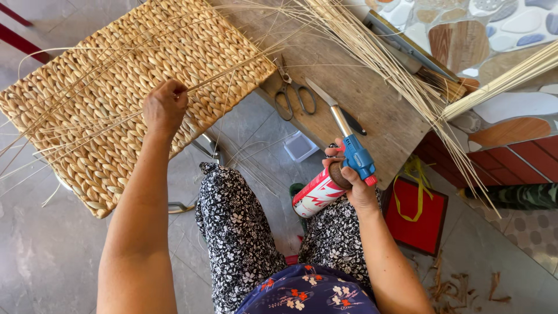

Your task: The person uses a handheld blowtorch to heat and straighten individual strands of dried plant fiber. They repeatedly pick up a strand, pass the flame along its length, and place it back onto a woven mat resting on a stool. The process is performed one strand at a time.

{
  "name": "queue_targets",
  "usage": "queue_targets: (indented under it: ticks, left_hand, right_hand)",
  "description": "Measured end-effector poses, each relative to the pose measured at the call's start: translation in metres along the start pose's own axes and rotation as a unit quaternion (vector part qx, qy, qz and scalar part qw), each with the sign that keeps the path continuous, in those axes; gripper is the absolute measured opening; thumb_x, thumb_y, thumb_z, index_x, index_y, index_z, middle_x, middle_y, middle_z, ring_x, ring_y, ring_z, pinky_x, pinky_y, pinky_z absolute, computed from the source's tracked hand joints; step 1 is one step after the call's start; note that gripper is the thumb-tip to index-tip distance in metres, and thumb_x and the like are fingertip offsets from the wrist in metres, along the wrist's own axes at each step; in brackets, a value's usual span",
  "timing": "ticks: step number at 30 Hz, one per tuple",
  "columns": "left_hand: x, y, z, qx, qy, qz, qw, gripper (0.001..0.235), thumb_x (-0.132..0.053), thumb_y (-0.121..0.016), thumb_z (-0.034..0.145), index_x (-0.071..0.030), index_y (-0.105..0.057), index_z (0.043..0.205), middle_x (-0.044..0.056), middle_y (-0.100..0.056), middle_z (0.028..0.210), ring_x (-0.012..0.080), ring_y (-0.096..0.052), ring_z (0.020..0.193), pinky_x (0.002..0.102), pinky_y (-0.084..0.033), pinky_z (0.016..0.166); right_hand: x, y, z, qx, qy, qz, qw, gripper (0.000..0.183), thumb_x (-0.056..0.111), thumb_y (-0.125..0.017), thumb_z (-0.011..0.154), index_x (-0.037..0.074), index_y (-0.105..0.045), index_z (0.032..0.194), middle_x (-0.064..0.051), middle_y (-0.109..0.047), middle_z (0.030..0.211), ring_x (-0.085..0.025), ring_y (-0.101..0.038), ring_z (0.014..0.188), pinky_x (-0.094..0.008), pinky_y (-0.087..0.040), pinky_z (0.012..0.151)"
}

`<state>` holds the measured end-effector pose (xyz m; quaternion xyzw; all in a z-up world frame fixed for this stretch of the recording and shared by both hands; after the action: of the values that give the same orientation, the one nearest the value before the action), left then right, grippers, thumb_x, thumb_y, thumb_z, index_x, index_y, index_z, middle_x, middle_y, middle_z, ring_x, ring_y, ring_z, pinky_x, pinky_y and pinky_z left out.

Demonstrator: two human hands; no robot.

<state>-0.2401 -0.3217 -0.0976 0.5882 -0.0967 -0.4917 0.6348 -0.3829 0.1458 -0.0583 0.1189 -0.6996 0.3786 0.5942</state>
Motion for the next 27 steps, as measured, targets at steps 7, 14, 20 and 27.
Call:
queue_targets:
  ticks: [7, 14, 20, 27]
  left_hand:
    - [-0.02, 0.022, -0.008, 0.016, 0.04, -0.041, 0.998, 0.009, -0.029, -0.076, 0.1, -0.021, -0.077, 0.099, -0.001, -0.076, 0.101, 0.0146, -0.069, 0.082, 0.032, -0.051, 0.066]
    - [-0.036, 0.056, -0.018, -0.069, -0.028, -0.045, 0.996, 0.006, -0.025, -0.079, 0.097, -0.023, -0.083, 0.102, 0.0, -0.077, 0.104, 0.0182, -0.071, 0.089, 0.034, -0.054, 0.073]
    - [-0.033, 0.062, -0.022, -0.044, 0.02, -0.077, 0.996, 0.008, -0.027, -0.079, 0.099, -0.022, -0.082, 0.105, 0.001, -0.078, 0.099, 0.0144, -0.072, 0.084, 0.032, -0.055, 0.072]
    - [-0.049, 0.05, -0.011, -0.002, 0.005, -0.134, 0.991, 0.011, -0.021, -0.069, 0.105, -0.015, -0.077, 0.109, 0.003, -0.077, 0.103, 0.0147, -0.073, 0.085, 0.026, -0.057, 0.067]
  right_hand:
    - [0.004, 0.008, -0.008, 0.01, 0.01, -0.008, 1.0, 0.091, 0.044, -0.088, 0.078, -0.001, -0.05, 0.147, -0.017, -0.069, 0.125, -0.027, -0.07, 0.109, -0.042, -0.055, 0.101]
    - [0.011, 0.002, -0.011, 0.02, 0.023, -0.013, 0.999, 0.091, 0.043, -0.088, 0.079, -0.002, -0.05, 0.148, -0.017, -0.069, 0.123, -0.026, -0.07, 0.108, -0.041, -0.054, 0.101]
    - [0.012, 0.0, -0.013, 0.023, 0.026, -0.014, 0.999, 0.089, 0.042, -0.088, 0.08, -0.002, -0.051, 0.147, -0.016, -0.07, 0.122, -0.026, -0.07, 0.107, -0.04, -0.054, 0.101]
    - [0.01, -0.001, -0.013, 0.018, 0.027, -0.026, 0.999, 0.088, 0.042, -0.087, 0.08, -0.004, -0.052, 0.146, -0.016, -0.071, 0.121, -0.027, -0.07, 0.107, -0.041, -0.054, 0.101]
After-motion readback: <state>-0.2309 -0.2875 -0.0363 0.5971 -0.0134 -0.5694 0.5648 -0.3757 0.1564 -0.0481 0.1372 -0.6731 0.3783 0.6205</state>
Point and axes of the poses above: each hand's wrist, its own z-axis towards the middle knuckle, its own y-axis out of the back of the hand, x = y × z, the point moved 8 cm from there along z, towards the middle knuckle
